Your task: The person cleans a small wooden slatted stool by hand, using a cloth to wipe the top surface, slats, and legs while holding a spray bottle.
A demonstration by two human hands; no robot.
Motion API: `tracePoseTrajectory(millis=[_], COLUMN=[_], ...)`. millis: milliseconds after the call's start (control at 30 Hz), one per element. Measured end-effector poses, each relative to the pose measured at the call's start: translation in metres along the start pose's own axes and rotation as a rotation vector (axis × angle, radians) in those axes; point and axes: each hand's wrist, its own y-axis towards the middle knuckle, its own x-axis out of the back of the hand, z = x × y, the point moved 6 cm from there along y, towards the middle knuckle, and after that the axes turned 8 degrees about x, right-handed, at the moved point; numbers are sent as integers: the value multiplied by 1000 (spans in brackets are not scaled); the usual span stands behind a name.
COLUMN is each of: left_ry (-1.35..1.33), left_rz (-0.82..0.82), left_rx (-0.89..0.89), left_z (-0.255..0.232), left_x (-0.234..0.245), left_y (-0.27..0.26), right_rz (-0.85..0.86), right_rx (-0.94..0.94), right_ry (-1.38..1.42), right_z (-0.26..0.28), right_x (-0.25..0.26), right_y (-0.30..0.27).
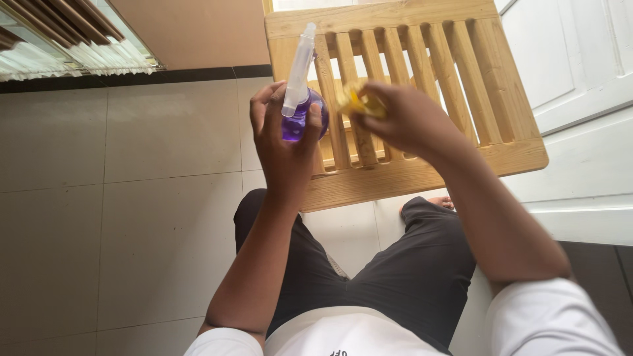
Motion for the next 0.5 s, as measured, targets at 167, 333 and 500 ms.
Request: tracePoseTrajectory(millis=[167,333,500], left_ry=[-63,-91,-186], left_rz=[28,52,213], left_rx=[-35,-199,-200], left_z=[17,37,64], left_x=[8,10,-17], left_y=[10,61,140], right_rz=[-137,-301,-343], right_rx=[-29,59,170], right_ry=[223,346,239], right_z=[21,43,69], right_x=[-2,-26,-47], right_y=[-92,-136,-126])
